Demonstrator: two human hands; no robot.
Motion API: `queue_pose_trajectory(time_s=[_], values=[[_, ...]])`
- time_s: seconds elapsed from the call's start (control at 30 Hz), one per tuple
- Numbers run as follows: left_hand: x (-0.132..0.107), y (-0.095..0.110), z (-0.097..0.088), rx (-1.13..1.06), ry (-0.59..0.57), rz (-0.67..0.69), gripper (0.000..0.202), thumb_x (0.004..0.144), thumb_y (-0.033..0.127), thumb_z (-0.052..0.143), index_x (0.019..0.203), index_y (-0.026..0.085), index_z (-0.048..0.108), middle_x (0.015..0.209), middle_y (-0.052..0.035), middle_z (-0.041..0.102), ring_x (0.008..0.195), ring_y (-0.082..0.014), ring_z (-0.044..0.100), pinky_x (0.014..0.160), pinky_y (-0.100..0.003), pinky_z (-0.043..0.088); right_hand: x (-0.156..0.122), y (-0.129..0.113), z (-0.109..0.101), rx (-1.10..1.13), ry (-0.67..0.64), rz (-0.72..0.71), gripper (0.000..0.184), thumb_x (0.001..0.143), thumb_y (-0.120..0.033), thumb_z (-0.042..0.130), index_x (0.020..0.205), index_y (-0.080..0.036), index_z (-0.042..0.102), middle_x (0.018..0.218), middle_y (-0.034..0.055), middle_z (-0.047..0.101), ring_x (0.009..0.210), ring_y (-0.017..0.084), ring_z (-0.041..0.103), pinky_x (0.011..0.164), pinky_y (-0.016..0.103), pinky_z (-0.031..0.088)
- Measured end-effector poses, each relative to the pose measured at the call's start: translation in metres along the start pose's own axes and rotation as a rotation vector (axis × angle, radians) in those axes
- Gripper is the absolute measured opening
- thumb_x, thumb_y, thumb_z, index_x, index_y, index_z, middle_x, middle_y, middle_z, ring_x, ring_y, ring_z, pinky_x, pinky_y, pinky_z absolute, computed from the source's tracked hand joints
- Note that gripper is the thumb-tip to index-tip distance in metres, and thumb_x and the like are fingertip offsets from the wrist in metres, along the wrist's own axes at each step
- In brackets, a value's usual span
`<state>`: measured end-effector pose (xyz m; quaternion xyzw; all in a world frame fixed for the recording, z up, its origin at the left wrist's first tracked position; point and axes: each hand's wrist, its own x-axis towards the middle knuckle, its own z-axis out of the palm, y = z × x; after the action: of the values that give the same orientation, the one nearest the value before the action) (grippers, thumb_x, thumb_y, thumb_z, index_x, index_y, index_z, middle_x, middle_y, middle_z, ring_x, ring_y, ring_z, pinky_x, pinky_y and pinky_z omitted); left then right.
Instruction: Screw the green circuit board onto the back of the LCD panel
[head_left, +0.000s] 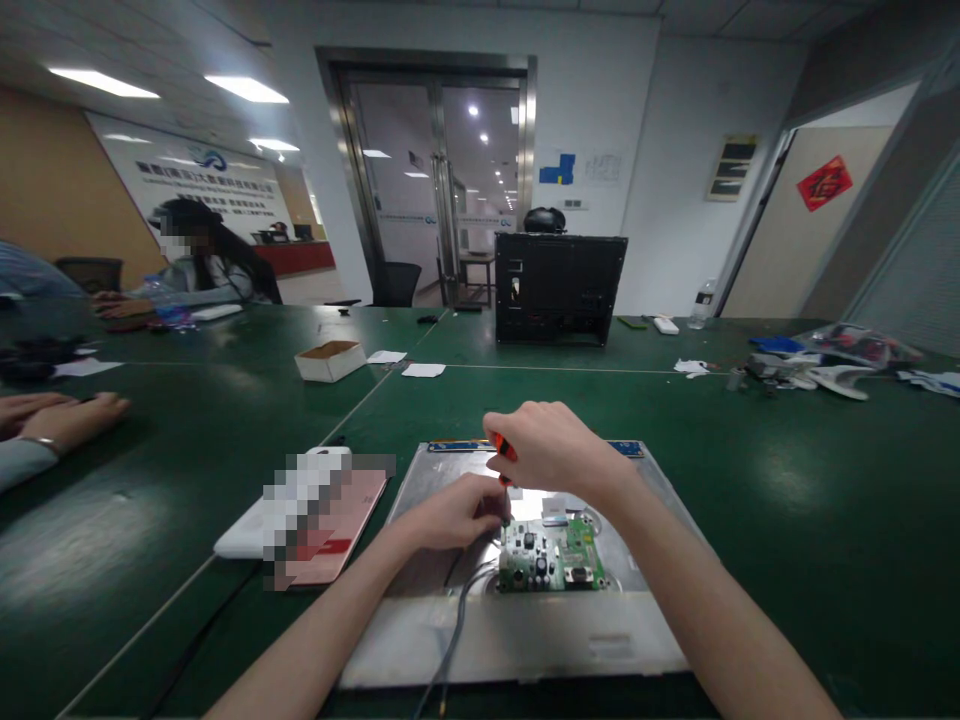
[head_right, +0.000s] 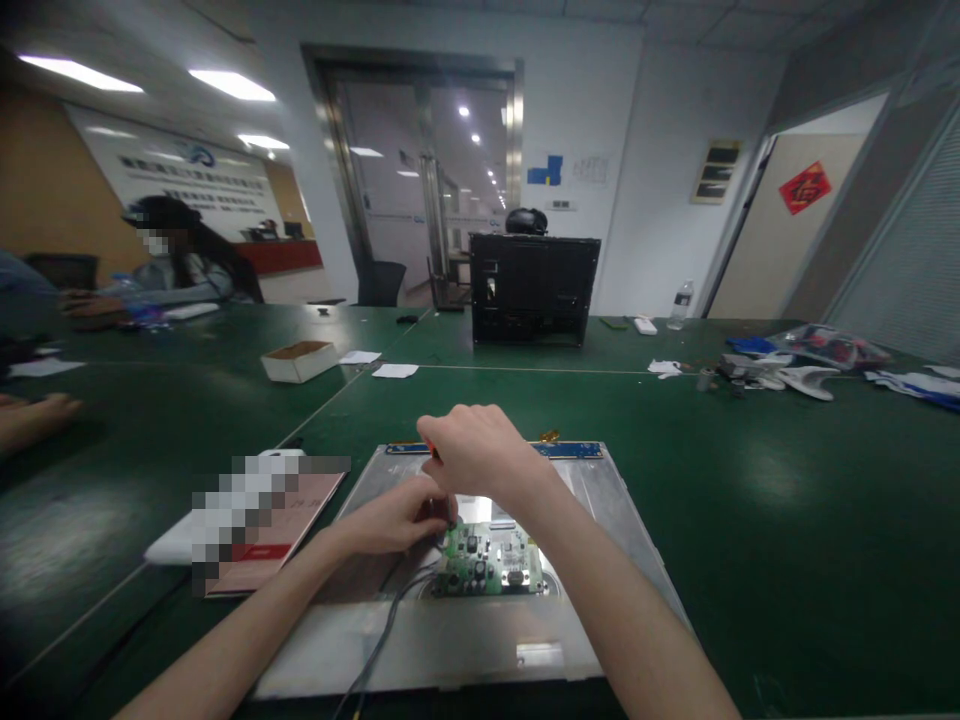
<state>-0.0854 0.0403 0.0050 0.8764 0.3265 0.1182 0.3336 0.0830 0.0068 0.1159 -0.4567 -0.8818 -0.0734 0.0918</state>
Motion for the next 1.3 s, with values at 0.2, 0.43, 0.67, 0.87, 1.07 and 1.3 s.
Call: queue_pose_trajectory(time_s=[0.2,0.43,0.67,0.87,1.07,1.3], values=[[-0.0006,0.0021,-0.0018,0.006,-0.015,0.009,0.014,0.071,0.007,0.052,0.078,0.015,0.061,0.074,-0.0010,0.062,0.069,-0.0147,0.056,0.063,-0.024,0.043,0.0021,0.0012,0.0021,-0.021,0.017,0.028,0.023,0.079,-0.044,0.060,0.084,-0.022,0.061,0.073,0.0027,0.066,0.064,0.015,0.057,0.049,0.027,0.020],[-0.0008,-0.0027,0.0013,-0.021,0.010,0.006,0.015,0.072,0.007,0.051,0.080,0.015,0.061,0.070,0.0001,0.059,0.064,-0.0136,0.055,0.060,-0.023,0.043,-0.0036,0.0006,0.0004,0.055,0.006,-0.053,0.020,0.075,-0.027,0.060,0.094,-0.021,0.057,0.084,0.0020,0.068,0.068,0.015,0.057,0.050,0.026,0.021],[0.0001,-0.0007,-0.0007,0.000,-0.009,0.025,0.016,0.071,0.007,0.052,0.079,0.014,0.062,0.073,-0.0012,0.061,0.066,-0.0142,0.056,0.060,-0.023,0.043,0.0019,-0.0011,0.0029,-0.029,0.017,0.011,0.018,0.078,-0.036,0.061,0.090,-0.022,0.061,0.079,0.0031,0.068,0.067,0.016,0.059,0.050,0.027,0.021],[0.0006,-0.0021,-0.0002,-0.006,0.003,0.032,0.017,0.069,0.006,0.052,0.080,0.014,0.062,0.073,-0.0008,0.061,0.067,-0.0138,0.056,0.061,-0.023,0.042,0.0031,0.0000,0.0027,-0.044,0.025,0.035,0.023,0.078,-0.042,0.061,0.087,-0.022,0.062,0.075,0.0041,0.068,0.067,0.017,0.060,0.050,0.027,0.021],[-0.0007,-0.0005,0.0002,-0.011,0.004,0.018,0.015,0.071,0.007,0.051,0.080,0.014,0.062,0.070,0.0001,0.059,0.063,-0.0127,0.054,0.058,-0.022,0.041,0.0003,-0.0010,0.0022,-0.017,-0.001,0.003,0.019,0.078,-0.033,0.060,0.093,-0.021,0.059,0.083,0.0031,0.069,0.070,0.017,0.061,0.049,0.027,0.021],[-0.0011,0.0029,-0.0005,0.000,0.001,-0.008,0.015,0.071,0.008,0.051,0.080,0.014,0.062,0.070,0.0002,0.058,0.063,-0.0130,0.054,0.058,-0.022,0.041,0.0033,-0.0026,0.0027,-0.039,0.000,0.037,0.022,0.079,-0.037,0.060,0.094,-0.021,0.059,0.083,0.0047,0.069,0.069,0.017,0.060,0.050,0.027,0.021]])
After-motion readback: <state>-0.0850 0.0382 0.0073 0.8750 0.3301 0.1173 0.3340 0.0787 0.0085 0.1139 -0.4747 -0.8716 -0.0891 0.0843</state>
